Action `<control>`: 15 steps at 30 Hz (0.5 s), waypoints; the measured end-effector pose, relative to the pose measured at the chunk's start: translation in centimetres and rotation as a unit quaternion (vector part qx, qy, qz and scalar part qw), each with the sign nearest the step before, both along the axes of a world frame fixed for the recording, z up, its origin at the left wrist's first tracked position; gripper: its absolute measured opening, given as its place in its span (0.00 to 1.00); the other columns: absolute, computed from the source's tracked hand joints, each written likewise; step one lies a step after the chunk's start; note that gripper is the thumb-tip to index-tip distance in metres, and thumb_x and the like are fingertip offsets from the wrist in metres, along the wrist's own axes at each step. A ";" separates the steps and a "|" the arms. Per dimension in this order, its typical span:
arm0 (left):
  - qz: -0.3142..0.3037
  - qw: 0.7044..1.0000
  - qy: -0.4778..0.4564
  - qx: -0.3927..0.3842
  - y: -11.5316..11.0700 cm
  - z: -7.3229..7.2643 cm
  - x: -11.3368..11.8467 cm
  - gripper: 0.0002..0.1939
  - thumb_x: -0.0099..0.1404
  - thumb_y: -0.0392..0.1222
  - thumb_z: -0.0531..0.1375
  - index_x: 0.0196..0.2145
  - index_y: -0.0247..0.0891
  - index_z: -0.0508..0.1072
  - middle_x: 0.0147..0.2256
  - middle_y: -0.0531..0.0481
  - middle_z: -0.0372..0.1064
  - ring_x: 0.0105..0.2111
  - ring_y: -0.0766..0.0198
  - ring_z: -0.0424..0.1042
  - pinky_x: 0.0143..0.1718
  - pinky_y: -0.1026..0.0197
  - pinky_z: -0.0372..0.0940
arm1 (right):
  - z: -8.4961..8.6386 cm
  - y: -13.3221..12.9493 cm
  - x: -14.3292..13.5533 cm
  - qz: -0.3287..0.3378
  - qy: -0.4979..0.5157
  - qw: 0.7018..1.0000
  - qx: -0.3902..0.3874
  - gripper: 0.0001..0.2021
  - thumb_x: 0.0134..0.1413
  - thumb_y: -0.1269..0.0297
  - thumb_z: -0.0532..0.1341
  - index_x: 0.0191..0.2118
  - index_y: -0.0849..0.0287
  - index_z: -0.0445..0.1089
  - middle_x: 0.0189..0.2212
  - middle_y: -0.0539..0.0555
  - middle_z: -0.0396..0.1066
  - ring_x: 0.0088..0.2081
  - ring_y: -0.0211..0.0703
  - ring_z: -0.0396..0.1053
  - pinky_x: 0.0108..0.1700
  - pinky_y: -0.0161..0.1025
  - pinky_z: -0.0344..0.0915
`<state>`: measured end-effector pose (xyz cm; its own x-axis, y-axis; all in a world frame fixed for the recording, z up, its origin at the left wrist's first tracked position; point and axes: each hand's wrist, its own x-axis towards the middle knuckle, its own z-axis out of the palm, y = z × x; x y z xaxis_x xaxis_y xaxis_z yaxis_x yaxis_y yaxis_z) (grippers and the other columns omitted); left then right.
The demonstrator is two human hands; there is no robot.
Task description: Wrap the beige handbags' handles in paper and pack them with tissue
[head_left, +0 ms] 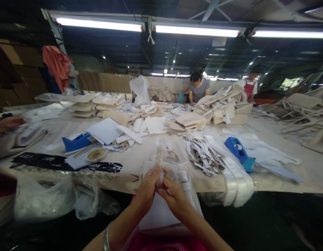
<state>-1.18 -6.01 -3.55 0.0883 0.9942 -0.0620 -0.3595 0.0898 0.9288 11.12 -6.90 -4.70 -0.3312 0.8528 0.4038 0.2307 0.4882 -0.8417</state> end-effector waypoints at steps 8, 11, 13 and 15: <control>-0.079 0.991 -0.091 -0.056 0.2 0.5 0.3 0.28 0.57 0.63 0.63 0.39 0.32 0.72 0.25 0.52 0.69 0.20 0.66 0.68 0.21 0.63 0.64 | 2.3 0.6 1.6 0.059 -0.005 0.998 -0.034 0.12 0.47 0.77 0.53 0.18 0.57 0.58 0.24 0.49 0.60 0.29 0.38 0.63 0.30 0.34 0.60; -0.083 0.989 -0.100 -0.071 0.2 0.9 0.5 0.25 0.57 0.60 0.65 0.38 0.32 0.73 0.26 0.50 0.70 0.22 0.66 0.70 0.22 0.66 0.64 | 1.9 0.5 1.4 0.038 -0.007 0.999 -0.015 0.12 0.45 0.78 0.52 0.18 0.57 0.59 0.23 0.49 0.60 0.28 0.38 0.62 0.30 0.34 0.59; -0.063 0.991 -0.100 -0.064 0.2 1.1 0.7 0.23 0.58 0.57 0.66 0.38 0.32 0.74 0.28 0.49 0.72 0.25 0.66 0.71 0.24 0.67 0.63 | 1.3 0.4 1.0 0.003 -0.010 0.999 0.030 0.12 0.48 0.78 0.51 0.19 0.57 0.60 0.24 0.50 0.62 0.29 0.40 0.63 0.32 0.35 0.60; -0.024 0.994 -0.092 -0.045 0.3 1.0 0.9 0.23 0.57 0.55 0.66 0.39 0.31 0.75 0.32 0.47 0.73 0.29 0.65 0.72 0.27 0.67 0.64 | 0.8 0.3 0.6 -0.031 -0.015 0.997 0.074 0.12 0.50 0.77 0.51 0.21 0.56 0.60 0.27 0.52 0.63 0.31 0.42 0.64 0.34 0.37 0.61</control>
<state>-0.27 -5.71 -2.56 0.1542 0.9796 -0.1290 -0.5155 0.1912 0.8353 11.75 -6.64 -3.87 -0.2934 0.8036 0.5179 0.2892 0.5909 -0.7531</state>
